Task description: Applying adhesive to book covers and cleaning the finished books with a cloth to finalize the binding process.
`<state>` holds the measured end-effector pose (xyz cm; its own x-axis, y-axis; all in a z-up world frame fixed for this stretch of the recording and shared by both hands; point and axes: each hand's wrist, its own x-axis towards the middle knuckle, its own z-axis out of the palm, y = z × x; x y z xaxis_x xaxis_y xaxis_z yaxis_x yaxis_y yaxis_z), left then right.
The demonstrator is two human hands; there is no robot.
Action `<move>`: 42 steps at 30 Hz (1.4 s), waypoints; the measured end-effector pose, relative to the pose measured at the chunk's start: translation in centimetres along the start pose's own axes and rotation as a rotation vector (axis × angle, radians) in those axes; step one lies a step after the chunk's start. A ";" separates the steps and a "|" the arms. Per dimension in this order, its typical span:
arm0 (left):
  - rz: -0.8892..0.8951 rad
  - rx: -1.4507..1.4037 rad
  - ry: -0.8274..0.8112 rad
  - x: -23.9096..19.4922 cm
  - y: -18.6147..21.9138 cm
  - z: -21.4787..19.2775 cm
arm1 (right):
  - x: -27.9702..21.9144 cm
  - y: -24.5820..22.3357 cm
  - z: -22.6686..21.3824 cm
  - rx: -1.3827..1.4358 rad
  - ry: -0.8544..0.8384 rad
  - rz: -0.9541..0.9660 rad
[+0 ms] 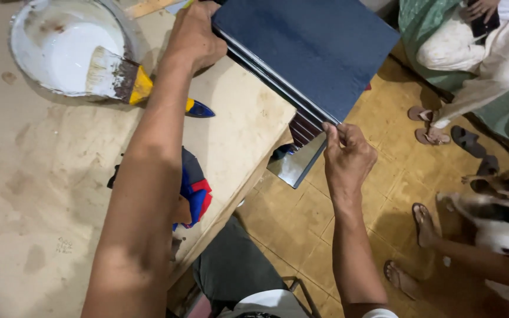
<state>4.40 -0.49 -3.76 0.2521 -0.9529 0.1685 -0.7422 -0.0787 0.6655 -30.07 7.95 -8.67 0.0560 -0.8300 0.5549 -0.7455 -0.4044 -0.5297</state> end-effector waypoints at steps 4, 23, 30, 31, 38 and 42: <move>0.051 -0.004 -0.038 -0.6 1.0 -0.9 | -0.1 0.4 0.2 -0.049 0.009 -0.035; -0.053 -0.013 -0.227 -1.5 1.2 -3.3 | 1.1 -2.2 -1.8 0.043 -0.014 -0.223; 0.240 0.290 -0.214 -0.5 0.8 -4.0 | 1.2 -1.3 -1.6 -0.025 -0.010 -0.271; 0.264 0.335 -0.230 -0.2 0.8 -4.2 | 1.4 -1.4 -1.6 -0.003 -0.009 -0.274; 0.334 0.286 -0.142 0.4 -0.1 -3.5 | 1.4 -1.1 -1.3 -0.045 0.019 -0.253; 0.310 0.272 -0.193 0.2 0.1 -3.7 | 1.3 -0.5 -1.0 -0.050 0.003 -0.275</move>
<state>6.66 0.41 -0.99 -0.1093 -0.9787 0.1738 -0.9072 0.1697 0.3851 -30.25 7.44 -7.04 0.2588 -0.6907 0.6752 -0.7344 -0.5948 -0.3269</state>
